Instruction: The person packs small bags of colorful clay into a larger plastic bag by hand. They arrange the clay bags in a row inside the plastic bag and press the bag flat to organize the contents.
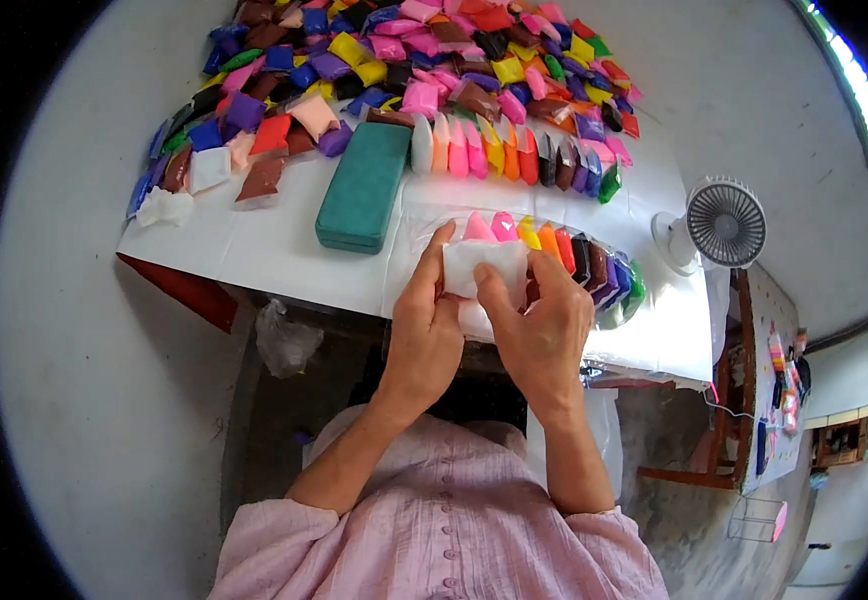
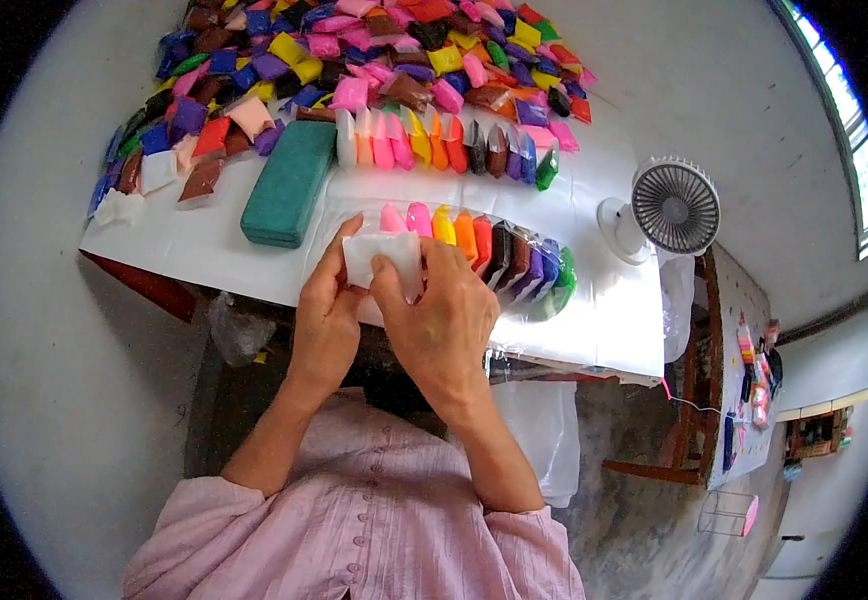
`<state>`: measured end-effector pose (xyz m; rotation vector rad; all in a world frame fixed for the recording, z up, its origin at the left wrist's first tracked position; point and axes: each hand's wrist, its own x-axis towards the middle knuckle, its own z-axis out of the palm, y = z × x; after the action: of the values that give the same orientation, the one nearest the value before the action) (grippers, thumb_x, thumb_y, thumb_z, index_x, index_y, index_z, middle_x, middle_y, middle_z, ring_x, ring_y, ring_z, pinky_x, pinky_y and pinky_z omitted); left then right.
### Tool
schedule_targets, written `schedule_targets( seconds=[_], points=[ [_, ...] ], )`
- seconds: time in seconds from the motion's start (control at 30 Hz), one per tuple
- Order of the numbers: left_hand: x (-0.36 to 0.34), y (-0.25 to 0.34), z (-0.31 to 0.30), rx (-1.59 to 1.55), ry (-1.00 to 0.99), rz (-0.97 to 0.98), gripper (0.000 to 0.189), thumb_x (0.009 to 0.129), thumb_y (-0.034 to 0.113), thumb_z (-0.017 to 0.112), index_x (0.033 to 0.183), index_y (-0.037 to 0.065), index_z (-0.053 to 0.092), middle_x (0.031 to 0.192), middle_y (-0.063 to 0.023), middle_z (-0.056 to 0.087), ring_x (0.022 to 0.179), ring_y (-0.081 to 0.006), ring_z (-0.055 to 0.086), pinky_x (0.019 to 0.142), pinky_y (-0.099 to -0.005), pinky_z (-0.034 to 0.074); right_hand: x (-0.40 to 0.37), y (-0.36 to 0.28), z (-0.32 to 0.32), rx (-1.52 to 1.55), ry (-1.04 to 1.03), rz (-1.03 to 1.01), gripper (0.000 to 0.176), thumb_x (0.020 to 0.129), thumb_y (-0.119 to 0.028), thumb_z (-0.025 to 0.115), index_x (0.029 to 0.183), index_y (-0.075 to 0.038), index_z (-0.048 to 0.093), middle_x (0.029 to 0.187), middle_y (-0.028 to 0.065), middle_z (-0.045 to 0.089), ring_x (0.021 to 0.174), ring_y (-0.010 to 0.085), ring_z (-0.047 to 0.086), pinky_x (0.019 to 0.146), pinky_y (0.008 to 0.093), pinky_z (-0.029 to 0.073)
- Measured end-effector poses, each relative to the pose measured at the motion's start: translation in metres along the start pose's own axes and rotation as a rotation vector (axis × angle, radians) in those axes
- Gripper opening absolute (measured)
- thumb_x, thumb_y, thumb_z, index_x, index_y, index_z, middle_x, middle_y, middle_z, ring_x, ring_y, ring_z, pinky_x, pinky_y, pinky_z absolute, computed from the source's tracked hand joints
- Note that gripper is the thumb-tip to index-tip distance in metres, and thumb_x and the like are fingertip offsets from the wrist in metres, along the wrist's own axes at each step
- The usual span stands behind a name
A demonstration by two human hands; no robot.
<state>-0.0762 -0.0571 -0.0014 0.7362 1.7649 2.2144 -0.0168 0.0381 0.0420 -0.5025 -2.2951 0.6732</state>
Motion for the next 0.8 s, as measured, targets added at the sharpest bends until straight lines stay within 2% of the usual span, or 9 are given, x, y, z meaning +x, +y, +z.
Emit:
schedule_targets(
  seconds=[0.17,0.37,0.47,0.57,0.67,0.77,0.8],
  points=[
    [-0.001,0.004,-0.001,-0.007,-0.008,-0.029,0.056,0.090,-0.009,0.039,0.145,0.002,0.039,0.133,-0.0123,0.052,0.118,-0.0176,0.051,0.101,-0.0287,0.041,-0.005,0.002,0.008,-0.067,0.077,-0.071,0.029,0.078,-0.024,0.073,0.093,-0.002,0.061,0.077,0.0146,0.062,0.065,0.0329,0.063,0.057,0.0423,0.048],
    [-0.008,0.010,0.004,-0.318,0.007,-0.188,0.062,0.089,-0.009,0.039,0.149,-0.001,0.029,0.142,-0.0144,0.042,0.129,-0.0194,0.044,0.109,-0.0307,0.034,-0.013,0.005,0.017,-0.095,0.150,-0.157,0.028,0.078,-0.018,0.073,0.099,-0.004,0.061,0.087,0.0131,0.058,0.072,0.0307,0.063,0.055,0.0412,0.048],
    [-0.014,0.012,0.003,-0.250,-0.001,-0.160,0.060,0.091,-0.005,0.041,0.149,-0.003,0.025,0.145,-0.0183,0.038,0.132,-0.0226,0.040,0.111,-0.0330,0.031,-0.016,0.004,0.020,-0.079,0.183,-0.155,0.032,0.079,-0.018,0.074,0.106,-0.006,0.062,0.092,0.0127,0.058,0.072,0.0297,0.063,0.055,0.0398,0.049],
    [-0.033,0.013,-0.003,0.342,-0.014,0.159,0.057,0.092,-0.001,0.045,0.147,-0.005,0.030,0.146,-0.0243,0.037,0.135,-0.0307,0.039,0.112,-0.0352,0.031,-0.021,0.006,0.023,-0.096,0.176,-0.139,0.037,0.079,-0.019,0.075,0.111,-0.007,0.062,0.095,0.0119,0.057,0.071,0.0285,0.063,0.055,0.0382,0.050],
    [-0.049,0.031,-0.013,0.752,-0.153,0.366,0.060,0.087,0.002,0.054,0.142,-0.010,0.033,0.131,-0.0289,0.043,0.111,-0.0424,0.049,0.097,-0.0428,0.043,-0.026,0.011,0.031,-0.171,0.191,-0.145,0.038,0.078,-0.021,0.075,0.111,-0.007,0.062,0.095,0.0117,0.057,0.070,0.0276,0.063,0.055,0.0377,0.050],
    [-0.056,0.045,-0.019,0.855,0.152,0.423,0.051,0.085,0.006,0.062,0.133,-0.005,0.048,0.124,-0.0247,0.049,0.113,-0.0374,0.050,0.097,-0.0402,0.042,-0.027,0.012,0.035,-0.266,0.240,-0.214,0.040,0.078,-0.023,0.075,0.112,-0.007,0.062,0.090,0.0111,0.057,0.067,0.0278,0.061,0.054,0.0381,0.048],
    [-0.049,0.039,-0.023,0.939,0.313,0.518,0.048,0.083,0.008,0.066,0.127,-0.004,0.051,0.111,-0.0190,0.051,0.098,-0.0311,0.050,0.085,-0.0399,0.043,-0.026,0.013,0.034,-0.301,0.259,-0.256,0.040,0.078,-0.023,0.075,0.112,-0.006,0.061,0.089,0.0109,0.056,0.067,0.0279,0.060,0.054,0.0381,0.048]
  ],
)
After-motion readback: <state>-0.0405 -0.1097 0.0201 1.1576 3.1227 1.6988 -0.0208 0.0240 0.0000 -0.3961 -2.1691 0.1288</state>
